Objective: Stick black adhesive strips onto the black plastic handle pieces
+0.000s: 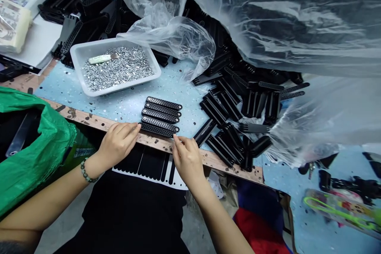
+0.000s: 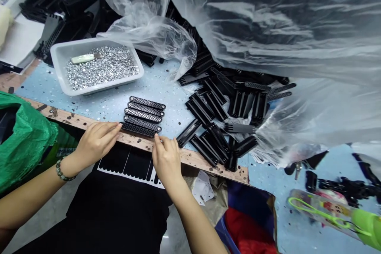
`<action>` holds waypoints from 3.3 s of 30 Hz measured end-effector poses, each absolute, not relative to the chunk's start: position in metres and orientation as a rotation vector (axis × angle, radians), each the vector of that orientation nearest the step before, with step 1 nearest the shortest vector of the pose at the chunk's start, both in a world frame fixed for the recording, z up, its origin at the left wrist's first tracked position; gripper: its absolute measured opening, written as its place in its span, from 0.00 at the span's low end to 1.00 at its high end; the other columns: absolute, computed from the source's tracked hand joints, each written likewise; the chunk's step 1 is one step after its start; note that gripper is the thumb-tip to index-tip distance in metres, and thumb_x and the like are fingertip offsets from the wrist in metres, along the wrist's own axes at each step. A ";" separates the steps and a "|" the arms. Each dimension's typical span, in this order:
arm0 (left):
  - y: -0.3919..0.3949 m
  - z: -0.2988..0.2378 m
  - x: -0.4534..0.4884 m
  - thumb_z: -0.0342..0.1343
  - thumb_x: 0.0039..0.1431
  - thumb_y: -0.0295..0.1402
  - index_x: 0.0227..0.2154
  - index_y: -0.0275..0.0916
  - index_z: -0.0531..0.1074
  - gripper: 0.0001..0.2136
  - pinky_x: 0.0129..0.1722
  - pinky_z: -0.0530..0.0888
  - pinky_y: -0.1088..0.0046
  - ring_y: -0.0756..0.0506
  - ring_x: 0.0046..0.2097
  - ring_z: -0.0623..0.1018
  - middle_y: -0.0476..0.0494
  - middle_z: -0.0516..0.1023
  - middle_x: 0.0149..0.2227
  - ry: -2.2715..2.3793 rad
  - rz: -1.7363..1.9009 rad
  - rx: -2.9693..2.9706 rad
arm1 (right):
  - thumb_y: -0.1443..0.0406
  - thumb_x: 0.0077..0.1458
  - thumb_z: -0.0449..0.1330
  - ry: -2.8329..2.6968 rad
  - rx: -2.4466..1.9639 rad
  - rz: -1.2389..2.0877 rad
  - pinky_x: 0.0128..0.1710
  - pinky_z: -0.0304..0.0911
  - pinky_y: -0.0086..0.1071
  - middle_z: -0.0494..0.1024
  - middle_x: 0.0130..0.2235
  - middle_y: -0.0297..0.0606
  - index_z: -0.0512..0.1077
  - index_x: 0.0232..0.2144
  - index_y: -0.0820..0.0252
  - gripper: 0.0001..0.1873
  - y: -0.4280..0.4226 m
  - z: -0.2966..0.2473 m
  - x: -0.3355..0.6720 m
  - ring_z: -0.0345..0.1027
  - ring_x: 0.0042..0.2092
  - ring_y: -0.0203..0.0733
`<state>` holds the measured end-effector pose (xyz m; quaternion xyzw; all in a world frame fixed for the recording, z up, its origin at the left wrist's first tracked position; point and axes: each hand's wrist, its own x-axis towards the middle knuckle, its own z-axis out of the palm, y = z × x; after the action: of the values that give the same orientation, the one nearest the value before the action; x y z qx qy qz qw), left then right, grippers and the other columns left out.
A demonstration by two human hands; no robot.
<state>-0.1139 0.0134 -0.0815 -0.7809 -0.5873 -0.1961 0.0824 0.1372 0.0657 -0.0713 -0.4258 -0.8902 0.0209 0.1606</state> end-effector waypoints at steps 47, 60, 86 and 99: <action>-0.010 -0.066 -0.026 0.50 0.65 0.37 0.35 0.36 0.75 0.12 0.40 0.70 0.78 0.51 0.38 0.74 0.45 0.76 0.35 -2.287 -1.461 -3.184 | 0.64 0.64 0.53 -1.756 -1.116 1.251 0.49 0.67 0.33 0.78 0.46 0.44 0.73 0.52 0.61 0.17 -0.017 -0.089 0.164 0.72 0.47 0.39; -0.051 -0.111 -0.030 0.49 0.65 0.35 0.41 0.35 0.71 0.10 0.36 0.71 0.77 0.51 0.35 0.74 0.45 0.75 0.35 -2.894 -1.624 -2.283 | 0.57 0.63 0.54 -1.809 -1.098 1.579 0.42 0.70 0.37 0.79 0.37 0.42 0.78 0.43 0.60 0.17 0.052 -0.096 0.153 0.74 0.39 0.42; 0.026 -0.090 -0.099 0.53 0.58 0.29 0.46 0.34 0.73 0.13 0.42 0.80 0.75 0.49 0.40 0.80 0.38 0.75 0.47 -2.968 -2.350 -1.857 | 0.65 0.63 0.56 -2.605 -0.695 0.753 0.43 0.68 0.34 0.76 0.40 0.41 0.74 0.44 0.61 0.11 0.125 -0.067 0.075 0.69 0.42 0.39; 0.034 -0.091 -0.094 0.55 0.60 0.38 0.41 0.36 0.72 0.11 0.34 0.78 0.77 0.51 0.34 0.80 0.44 0.78 0.39 -3.171 -1.966 -1.824 | 0.57 0.60 0.59 -2.636 -1.104 0.502 0.37 0.66 0.34 0.74 0.39 0.42 0.69 0.45 0.62 0.16 0.117 -0.050 0.100 0.70 0.40 0.43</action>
<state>-0.0937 0.0341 -0.0905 -0.3843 -0.6679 -0.4142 -0.4844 0.1001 0.1165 -0.0496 -0.3777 -0.9019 0.1718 0.1199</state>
